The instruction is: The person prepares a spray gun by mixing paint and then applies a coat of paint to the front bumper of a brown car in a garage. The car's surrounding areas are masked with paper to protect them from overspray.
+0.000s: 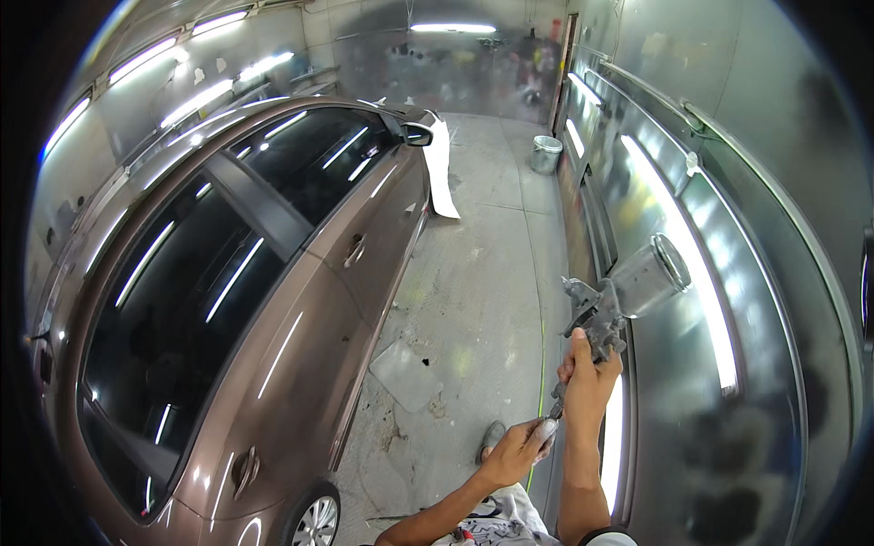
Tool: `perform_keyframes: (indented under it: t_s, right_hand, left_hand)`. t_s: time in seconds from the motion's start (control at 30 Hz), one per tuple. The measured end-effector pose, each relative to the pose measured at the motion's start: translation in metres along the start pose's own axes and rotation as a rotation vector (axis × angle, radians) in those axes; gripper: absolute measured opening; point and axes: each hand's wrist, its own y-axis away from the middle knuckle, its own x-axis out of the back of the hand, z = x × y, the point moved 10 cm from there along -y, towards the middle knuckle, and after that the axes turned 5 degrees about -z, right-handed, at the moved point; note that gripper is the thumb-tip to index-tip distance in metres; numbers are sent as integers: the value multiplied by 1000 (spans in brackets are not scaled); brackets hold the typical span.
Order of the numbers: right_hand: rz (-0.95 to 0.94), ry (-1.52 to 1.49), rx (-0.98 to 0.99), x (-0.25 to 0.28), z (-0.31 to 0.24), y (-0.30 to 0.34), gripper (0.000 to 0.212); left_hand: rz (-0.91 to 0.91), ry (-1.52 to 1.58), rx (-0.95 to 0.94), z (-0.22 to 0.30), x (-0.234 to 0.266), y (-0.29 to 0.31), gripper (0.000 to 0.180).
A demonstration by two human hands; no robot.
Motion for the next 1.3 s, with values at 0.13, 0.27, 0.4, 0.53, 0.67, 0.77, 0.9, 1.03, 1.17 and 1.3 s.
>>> perform_keyframes:
  t_s: [0.13, 0.27, 0.4, 0.53, 0.67, 0.77, 0.9, 1.03, 1.17, 1.3]
  right_hand:
    - [48, -7, -28, -5, 11, -116, 26]
    - [9, 98, -18, -21, 32, -232, 23]
    - [9, 246, 18, -30, 53, -351, 22]
    - [68, 185, -33, -43, 98, -472, 36]
    - [122, 306, 71, -68, 128, -596, 37]
    - [168, 140, -15, -91, 157, -692, 41]
    - [202, 105, 20, -122, 163, -806, 38]
    - [274, 170, 62, -146, 179, -909, 36]
    - [312, 184, 84, -161, 217, -1014, 35]
    - [323, 184, 124, -171, 245, -1131, 35]
  left_hand:
    - [-3, 23, -43, 24, 28, -125, 41]
    - [18, 108, 12, 40, 55, -230, 47]
    - [2, 96, -46, 53, 89, -345, 51]
    - [50, 51, -74, 70, 138, -464, 52]
    - [65, -112, -127, 76, 198, -586, 52]
    - [31, -122, -125, 93, 241, -680, 51]
    - [-2, -165, -92, 131, 287, -788, 51]
    - [-36, -115, -81, 145, 330, -888, 53]
    - [-125, -142, 43, 136, 376, -1001, 53]
    - [-115, 388, 63, 145, 412, -1128, 42]
